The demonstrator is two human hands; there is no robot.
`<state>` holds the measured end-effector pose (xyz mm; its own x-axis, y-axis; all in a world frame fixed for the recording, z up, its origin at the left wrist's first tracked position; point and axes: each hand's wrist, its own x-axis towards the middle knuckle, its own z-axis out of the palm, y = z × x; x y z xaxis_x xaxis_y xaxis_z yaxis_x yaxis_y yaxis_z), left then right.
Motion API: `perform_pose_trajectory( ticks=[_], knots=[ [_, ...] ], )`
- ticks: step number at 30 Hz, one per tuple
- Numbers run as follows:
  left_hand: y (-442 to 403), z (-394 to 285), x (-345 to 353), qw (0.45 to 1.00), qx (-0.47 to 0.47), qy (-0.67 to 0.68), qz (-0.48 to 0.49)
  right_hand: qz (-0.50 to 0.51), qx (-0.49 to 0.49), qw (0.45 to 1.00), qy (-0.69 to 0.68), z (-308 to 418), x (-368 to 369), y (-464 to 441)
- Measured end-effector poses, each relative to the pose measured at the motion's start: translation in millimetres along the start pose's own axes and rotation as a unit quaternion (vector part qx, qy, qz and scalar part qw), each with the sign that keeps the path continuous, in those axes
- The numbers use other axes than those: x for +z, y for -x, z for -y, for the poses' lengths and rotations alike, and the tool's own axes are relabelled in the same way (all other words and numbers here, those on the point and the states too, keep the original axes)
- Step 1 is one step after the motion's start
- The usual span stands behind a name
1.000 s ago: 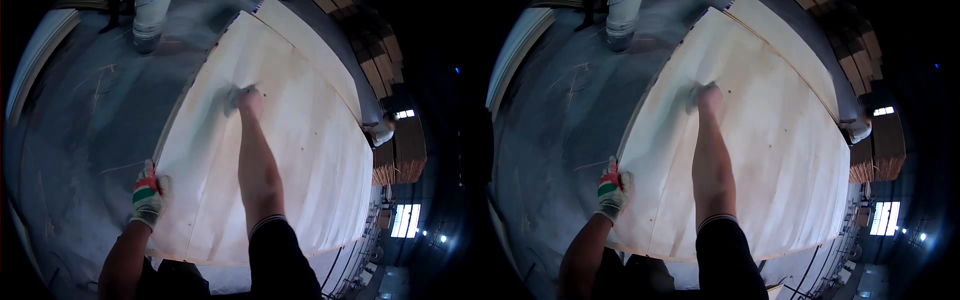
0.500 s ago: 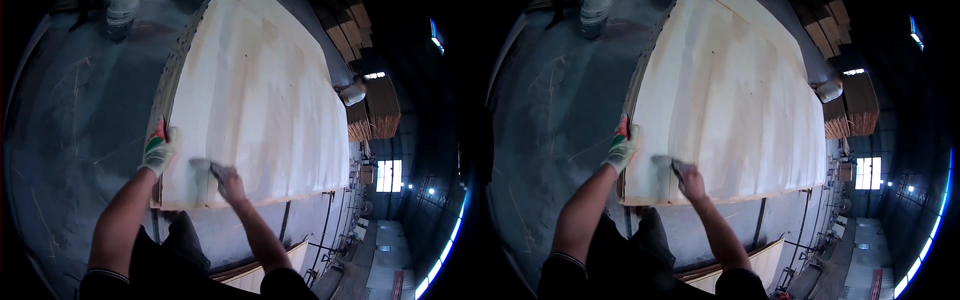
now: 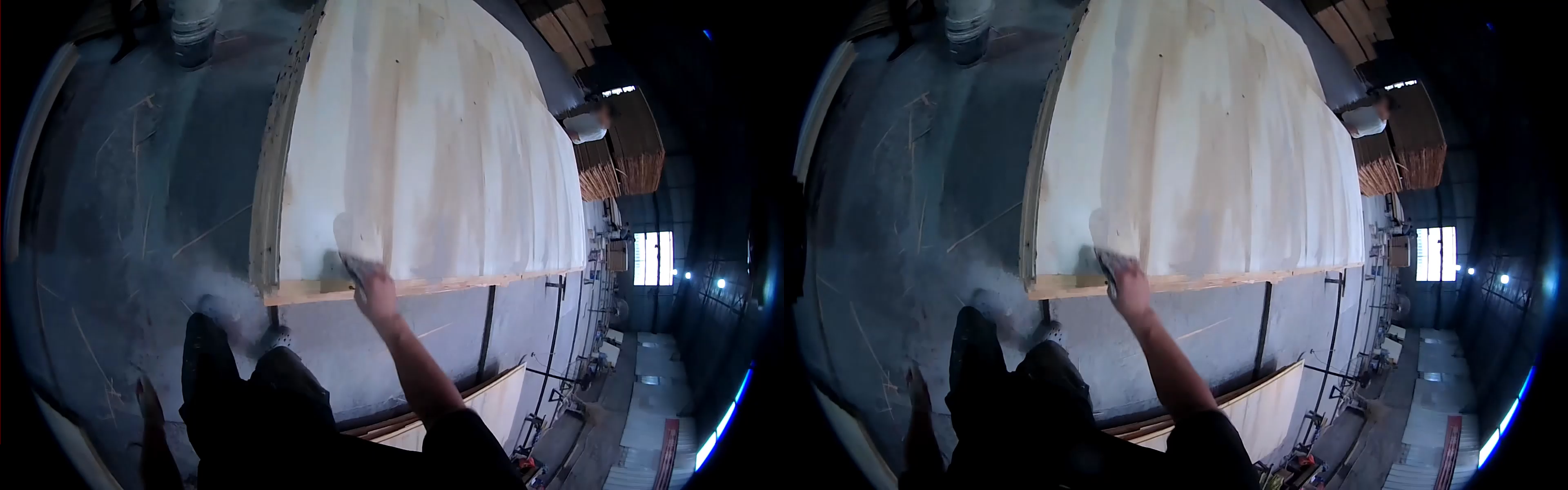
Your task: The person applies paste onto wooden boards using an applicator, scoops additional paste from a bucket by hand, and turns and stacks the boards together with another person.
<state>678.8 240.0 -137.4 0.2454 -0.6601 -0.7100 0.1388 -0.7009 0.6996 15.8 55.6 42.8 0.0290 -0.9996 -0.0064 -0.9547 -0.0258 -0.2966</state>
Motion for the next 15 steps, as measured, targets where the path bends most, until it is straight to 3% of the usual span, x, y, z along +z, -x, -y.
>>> perform_pose_trajectory(
  ticks=[2, 3, 5, 6, 8, 9, 10, 11, 12, 13, 14, 15],
  knots=[
    [10, 52, -78, 0.985, -0.084, -0.140, -0.062, -0.009, 0.028, 1.000, -0.002, 39, -5, 12],
    [-10, 67, -111, 0.962, -0.140, -0.224, -0.070, 0.002, 0.091, 0.996, -0.001, 64, -7, 6],
    [-66, 39, -112, 0.973, -0.109, -0.186, -0.081, -0.007, 0.167, 0.986, 0.003, 81, 5, 1],
    [-86, 28, -109, 0.980, -0.093, -0.140, -0.103, -0.017, 0.209, 0.961, -0.179, 73, 15, 6],
    [-111, 11, -107, 0.985, -0.068, -0.042, -0.153, -0.049, 0.277, 0.827, -0.487, 88, 10, 11],
    [-139, -8, -101, 0.995, -0.047, -0.051, -0.076, -0.053, 0.286, 0.825, -0.486, 95, 4, 11],
    [-177, -38, -88, 0.998, -0.026, -0.063, 0.002, -0.070, 0.321, 0.777, -0.537, 103, -2, 14],
    [-253, -113, -53, 0.999, -0.022, -0.023, 0.025, -0.097, 0.352, 0.724, -0.586, 123, -10, -49],
    [-293, -162, -14, 0.999, -0.009, 0.023, 0.046, -0.089, 0.290, 0.866, -0.398, 141, -27, -70],
    [-345, -200, 16, 0.987, 0.056, 0.054, 0.138, -0.107, 0.287, 0.863, -0.401, 142, -30, -92],
    [-395, -234, 39, 0.963, 0.118, 0.083, 0.228, -0.109, 0.228, 0.930, -0.267, 142, -32, -108],
    [-404, -295, 89, 0.978, 0.067, 0.052, 0.190, -0.105, 0.169, 0.972, -0.125, 140, -30, -125]
  ],
)
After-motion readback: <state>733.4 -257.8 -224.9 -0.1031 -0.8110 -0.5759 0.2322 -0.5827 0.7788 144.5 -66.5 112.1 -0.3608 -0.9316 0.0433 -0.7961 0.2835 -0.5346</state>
